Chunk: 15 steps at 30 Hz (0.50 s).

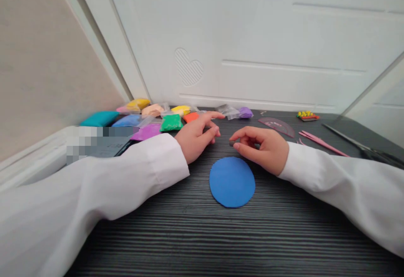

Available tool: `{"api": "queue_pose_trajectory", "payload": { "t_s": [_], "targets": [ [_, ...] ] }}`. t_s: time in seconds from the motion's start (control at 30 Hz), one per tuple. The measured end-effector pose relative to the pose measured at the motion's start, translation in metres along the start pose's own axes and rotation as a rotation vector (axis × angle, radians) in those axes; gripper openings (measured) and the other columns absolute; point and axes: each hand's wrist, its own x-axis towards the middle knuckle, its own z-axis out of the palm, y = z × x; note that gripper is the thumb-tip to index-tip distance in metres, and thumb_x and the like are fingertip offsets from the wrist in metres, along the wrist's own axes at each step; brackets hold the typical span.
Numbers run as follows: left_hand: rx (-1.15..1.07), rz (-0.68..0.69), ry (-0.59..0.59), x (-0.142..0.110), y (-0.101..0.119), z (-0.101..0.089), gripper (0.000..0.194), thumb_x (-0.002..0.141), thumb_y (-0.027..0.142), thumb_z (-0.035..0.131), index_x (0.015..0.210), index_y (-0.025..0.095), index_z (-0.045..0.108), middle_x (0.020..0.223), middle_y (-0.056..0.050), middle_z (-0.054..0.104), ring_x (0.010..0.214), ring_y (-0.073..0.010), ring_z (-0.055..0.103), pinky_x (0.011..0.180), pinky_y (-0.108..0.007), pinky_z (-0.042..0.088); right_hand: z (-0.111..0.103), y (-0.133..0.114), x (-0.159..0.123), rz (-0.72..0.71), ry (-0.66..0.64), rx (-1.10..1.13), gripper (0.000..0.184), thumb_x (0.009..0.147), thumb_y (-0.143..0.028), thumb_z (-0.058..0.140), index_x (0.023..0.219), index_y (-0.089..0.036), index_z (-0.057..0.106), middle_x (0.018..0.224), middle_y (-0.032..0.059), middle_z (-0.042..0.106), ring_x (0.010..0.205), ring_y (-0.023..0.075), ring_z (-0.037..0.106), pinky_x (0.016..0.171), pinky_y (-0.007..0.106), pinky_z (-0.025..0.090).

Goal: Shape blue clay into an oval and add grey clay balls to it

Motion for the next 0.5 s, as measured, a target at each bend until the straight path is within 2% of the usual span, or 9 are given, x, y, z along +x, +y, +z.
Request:
{"api": "queue_pose_trajectory", "payload": {
  "t_s": [0.07,0.17,0.33,0.43,0.5],
  "targets": [
    [-0.006,-0.008,-0.010,-0.0008,0.0020,0.0003,0.029,0.087,0.027,0.040,0.113,0.019,0.053,0.067,0.004,0.054,0.051,-0.0100,0.049,0.052,-0.023,0.038,0.0001,0.0001,0.0006,-0.008,-0.001,0.001,0.014,0.078,-0.021,0.055,0.090,-0.015,0.060,0.056,-0.0062,0.046,0.049,0.0073,0.042,0.049,0.022,0.036],
    [0.009,-0.029,0.025,-0.0019,0.0068,-0.0008,0.023,0.086,0.031,0.042,0.096,0.018,0.059,0.051,0.007,0.043,0.043,-0.0099,0.040,0.047,-0.023,0.033,0.0000,-0.0007,0.0003,-0.014,0.004,0.002,0.013,0.078,-0.021,0.055,0.089,-0.015,0.057,0.056,-0.0068,0.045,0.049,0.0072,0.041,0.049,0.022,0.036],
    [-0.013,-0.055,0.103,-0.0027,0.0089,-0.0018,0.020,0.082,0.036,0.047,0.078,0.018,0.054,0.048,0.007,0.037,0.045,-0.0100,0.036,0.048,-0.023,0.030,0.0004,-0.0015,-0.0020,-0.015,0.021,-0.012,0.012,0.078,-0.024,0.056,0.086,-0.015,0.056,0.058,-0.0058,0.047,0.050,0.0076,0.042,0.049,0.022,0.036],
    [-0.072,-0.063,0.098,-0.0012,0.0059,-0.0014,0.011,0.079,0.026,0.041,0.077,0.019,0.050,0.048,0.008,0.033,0.044,-0.0097,0.031,0.045,-0.023,0.027,0.0014,-0.0002,-0.0019,-0.032,0.020,-0.028,0.012,0.078,-0.022,0.056,0.086,-0.015,0.059,0.057,-0.0059,0.047,0.049,0.0073,0.041,0.049,0.022,0.035],
    [-0.103,-0.071,0.066,0.0003,0.0047,-0.0017,0.013,0.073,0.018,0.037,0.077,0.019,0.049,0.047,0.007,0.032,0.044,-0.0102,0.030,0.044,-0.023,0.027,0.0021,0.0011,-0.0014,-0.052,0.014,-0.043,0.013,0.077,-0.020,0.056,0.087,-0.015,0.062,0.057,-0.0056,0.047,0.050,0.0073,0.041,0.049,0.022,0.035]
  ]
}}
